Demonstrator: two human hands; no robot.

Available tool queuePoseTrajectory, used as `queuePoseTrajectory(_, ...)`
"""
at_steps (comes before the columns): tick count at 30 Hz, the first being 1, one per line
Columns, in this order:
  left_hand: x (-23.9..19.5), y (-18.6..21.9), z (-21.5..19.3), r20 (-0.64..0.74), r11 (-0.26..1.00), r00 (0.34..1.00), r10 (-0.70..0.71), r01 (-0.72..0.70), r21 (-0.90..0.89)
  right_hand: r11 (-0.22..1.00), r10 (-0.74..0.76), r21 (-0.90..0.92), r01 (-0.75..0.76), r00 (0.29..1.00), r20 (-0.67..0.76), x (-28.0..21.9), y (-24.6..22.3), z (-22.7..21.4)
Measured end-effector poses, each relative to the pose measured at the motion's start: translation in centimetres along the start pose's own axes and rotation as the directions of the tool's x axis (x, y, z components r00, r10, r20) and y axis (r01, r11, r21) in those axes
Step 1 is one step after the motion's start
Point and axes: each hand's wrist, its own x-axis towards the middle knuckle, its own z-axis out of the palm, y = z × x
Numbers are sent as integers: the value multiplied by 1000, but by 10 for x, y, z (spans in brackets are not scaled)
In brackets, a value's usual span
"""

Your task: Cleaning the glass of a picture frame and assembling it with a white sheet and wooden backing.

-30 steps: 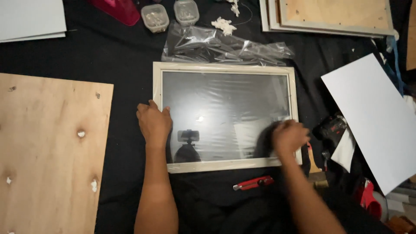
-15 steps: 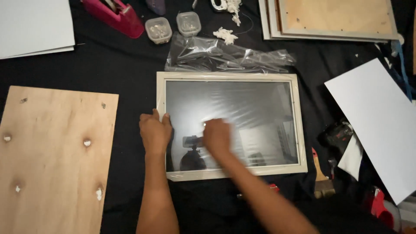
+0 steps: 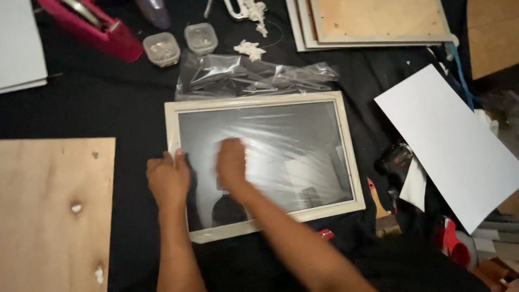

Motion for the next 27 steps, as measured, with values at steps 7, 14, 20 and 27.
queuePoseTrajectory(7, 3, 16, -41, 230, 947, 955, -189, 239, -213, 571, -778, -377, 729, 627, 34, 3, -5, -10)
queuePoseTrajectory(14, 0, 16, -19, 154, 988, 979, -133, 143, -57, 792, -370, -605, 78, 850, -375, 93, 92, -226)
queuePoseTrajectory(20, 0, 32, -39, 176, 977, 973, -152, 175, -125, 813, -296, -565, -139, 736, -608, 121, 107, -189)
queuePoseTrajectory(27, 4, 10, -9, 155, 989, 983, -96, 112, -93, 787, -491, -514, 341, 851, -187, 72, -19, 48)
